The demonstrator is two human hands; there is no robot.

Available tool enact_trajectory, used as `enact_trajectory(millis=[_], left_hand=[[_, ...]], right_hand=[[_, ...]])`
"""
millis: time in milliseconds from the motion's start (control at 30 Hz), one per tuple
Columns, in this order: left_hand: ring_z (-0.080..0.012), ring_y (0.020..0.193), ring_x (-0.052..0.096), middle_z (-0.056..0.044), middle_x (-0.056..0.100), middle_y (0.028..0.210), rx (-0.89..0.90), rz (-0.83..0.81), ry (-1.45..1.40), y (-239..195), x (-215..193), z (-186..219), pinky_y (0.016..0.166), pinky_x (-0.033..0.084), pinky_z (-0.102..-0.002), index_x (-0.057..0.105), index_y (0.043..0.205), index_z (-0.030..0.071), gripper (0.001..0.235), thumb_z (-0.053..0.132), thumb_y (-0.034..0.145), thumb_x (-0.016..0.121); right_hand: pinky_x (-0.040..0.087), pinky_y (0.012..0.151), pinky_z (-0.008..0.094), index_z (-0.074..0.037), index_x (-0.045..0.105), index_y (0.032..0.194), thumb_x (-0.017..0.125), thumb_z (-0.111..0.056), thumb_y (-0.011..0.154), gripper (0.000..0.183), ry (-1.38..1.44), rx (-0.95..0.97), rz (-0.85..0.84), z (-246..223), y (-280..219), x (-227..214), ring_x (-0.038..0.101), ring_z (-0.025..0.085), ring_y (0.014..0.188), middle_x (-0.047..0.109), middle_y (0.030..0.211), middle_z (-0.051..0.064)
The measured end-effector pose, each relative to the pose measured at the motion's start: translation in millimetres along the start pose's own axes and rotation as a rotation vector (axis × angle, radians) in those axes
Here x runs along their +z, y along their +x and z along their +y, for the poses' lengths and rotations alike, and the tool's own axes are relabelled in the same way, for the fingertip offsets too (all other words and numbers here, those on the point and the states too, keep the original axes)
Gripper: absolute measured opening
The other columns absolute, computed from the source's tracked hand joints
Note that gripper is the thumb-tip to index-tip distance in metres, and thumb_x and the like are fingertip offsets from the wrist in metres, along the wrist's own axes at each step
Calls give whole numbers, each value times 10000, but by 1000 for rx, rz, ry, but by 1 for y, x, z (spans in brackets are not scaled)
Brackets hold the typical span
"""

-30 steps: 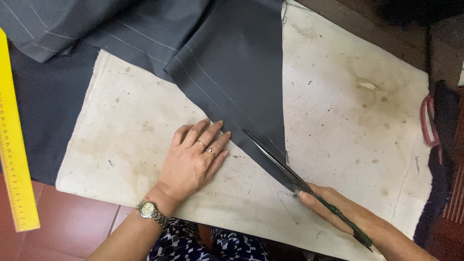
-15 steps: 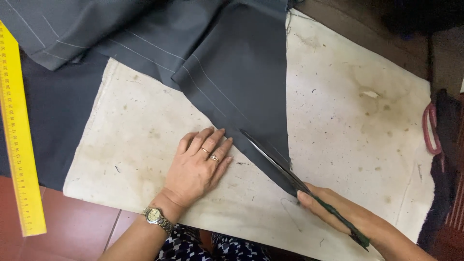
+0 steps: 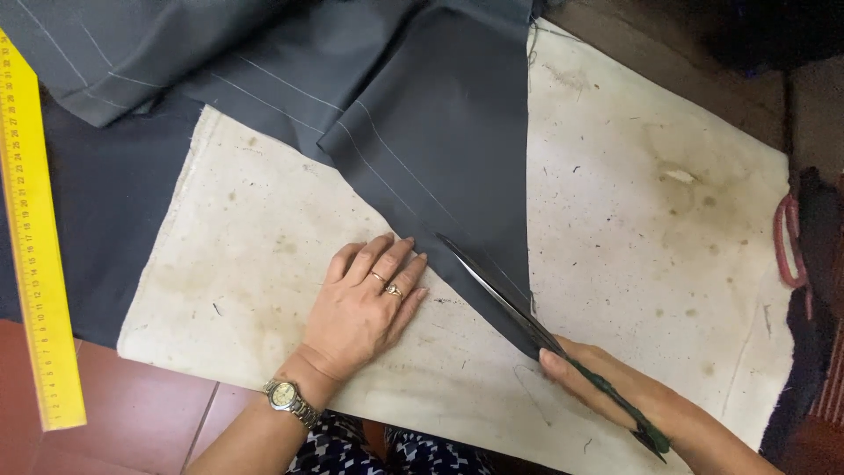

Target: Cutting a piece of dark grey fabric along a marked line using large tailor scissors on a work table.

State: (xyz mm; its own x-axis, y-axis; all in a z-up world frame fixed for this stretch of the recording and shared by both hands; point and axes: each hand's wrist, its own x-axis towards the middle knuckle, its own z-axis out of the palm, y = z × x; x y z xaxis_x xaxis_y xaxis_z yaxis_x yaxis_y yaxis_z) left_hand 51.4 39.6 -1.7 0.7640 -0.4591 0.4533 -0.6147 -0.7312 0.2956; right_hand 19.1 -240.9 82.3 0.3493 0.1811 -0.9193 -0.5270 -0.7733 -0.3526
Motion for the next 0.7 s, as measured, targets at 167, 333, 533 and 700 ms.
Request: enact_trajectory(millis=[167,333,533,700], left_hand=[[-267,1125,560,-102,607,1229,1,-9,5,1,-1,0,937,421,-399,661,1160,86,298,294,964,574],[-264,1124,559,-103,604,1239,-6,-18,-4,1,-2,0,931,418,-395,659,1167,89,302,296,966,570],[-267,1202,525,-103,582,1318,-34,-56,18,8,-1,-30,959,389,-426,608,1276,106,399,345,963,543],[-273,1134,568,-96,632,1214,2,13,66,16,-5,-41,931,413,-401,690,1149,104,294,303,963,578]], right_hand=[[470,883,221,-155,699,1051,384,-471,886,476,95,-82,21,-11,-7,0,606,49,979,680,1044,-85],[358,664,259,-135,499,796,412,-477,961,390,27,-139,51,39,18,2,457,113,728,457,791,-25],[401,1020,200,-294,633,1251,424,-484,865,478,84,174,83,-33,-22,-2,556,-3,1175,634,1247,-161],[445,867,215,-177,700,1066,370,-469,902,470,55,-14,23,-18,-5,-4,572,71,919,628,939,-64]])
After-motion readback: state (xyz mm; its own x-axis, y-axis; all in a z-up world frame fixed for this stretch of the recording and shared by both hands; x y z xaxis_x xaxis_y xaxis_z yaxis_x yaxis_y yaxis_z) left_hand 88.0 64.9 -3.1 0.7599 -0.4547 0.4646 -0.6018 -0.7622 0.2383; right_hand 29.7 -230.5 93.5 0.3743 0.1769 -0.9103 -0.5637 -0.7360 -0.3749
